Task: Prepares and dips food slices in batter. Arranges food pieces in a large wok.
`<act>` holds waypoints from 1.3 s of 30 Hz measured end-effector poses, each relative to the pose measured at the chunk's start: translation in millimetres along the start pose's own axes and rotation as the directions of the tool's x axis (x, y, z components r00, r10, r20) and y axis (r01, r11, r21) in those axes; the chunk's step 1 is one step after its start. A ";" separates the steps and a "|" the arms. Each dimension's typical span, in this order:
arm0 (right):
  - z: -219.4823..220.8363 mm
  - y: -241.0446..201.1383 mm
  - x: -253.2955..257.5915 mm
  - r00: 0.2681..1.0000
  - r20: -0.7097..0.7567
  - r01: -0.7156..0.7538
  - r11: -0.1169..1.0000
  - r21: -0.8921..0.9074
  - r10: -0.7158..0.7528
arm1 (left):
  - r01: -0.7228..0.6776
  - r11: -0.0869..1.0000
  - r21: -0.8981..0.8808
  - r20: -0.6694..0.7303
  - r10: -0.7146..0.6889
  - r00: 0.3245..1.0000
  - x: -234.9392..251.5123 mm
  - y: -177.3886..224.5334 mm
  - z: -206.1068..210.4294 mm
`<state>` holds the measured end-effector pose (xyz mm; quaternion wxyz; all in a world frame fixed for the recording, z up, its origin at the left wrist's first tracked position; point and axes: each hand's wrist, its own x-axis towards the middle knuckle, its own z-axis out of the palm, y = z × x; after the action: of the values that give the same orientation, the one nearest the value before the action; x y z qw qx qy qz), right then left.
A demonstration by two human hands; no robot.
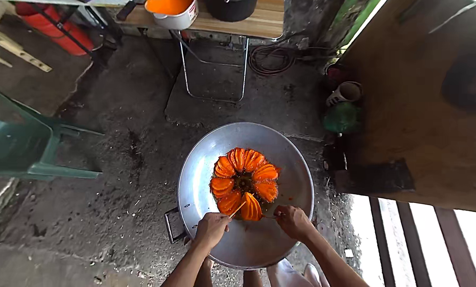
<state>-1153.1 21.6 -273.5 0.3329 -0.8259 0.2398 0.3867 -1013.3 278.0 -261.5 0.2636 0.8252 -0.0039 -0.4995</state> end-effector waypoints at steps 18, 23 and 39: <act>10.1 -43.7 -22.7 0.927 0.085 -0.353 0.926 -0.135 0.366 | 0.082 0.917 0.389 0.061 -0.115 0.992 55.0 22.5 -6.0; -16.1 -67.3 -51.5 0.929 -0.043 -0.367 0.895 -0.253 0.369 | 0.065 0.875 0.479 0.086 -0.120 0.989 55.8 32.1 -11.2; 10.1 -97.8 -8.1 0.975 -0.219 -0.084 0.861 -0.501 -0.032 | 0.116 0.786 0.607 0.029 -0.168 0.985 36.2 81.4 -14.6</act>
<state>-1098.8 95.0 -236.2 0.0702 -0.9185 0.1761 0.3471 -962.2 204.5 -250.3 -0.0515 0.8430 -0.1114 -0.5238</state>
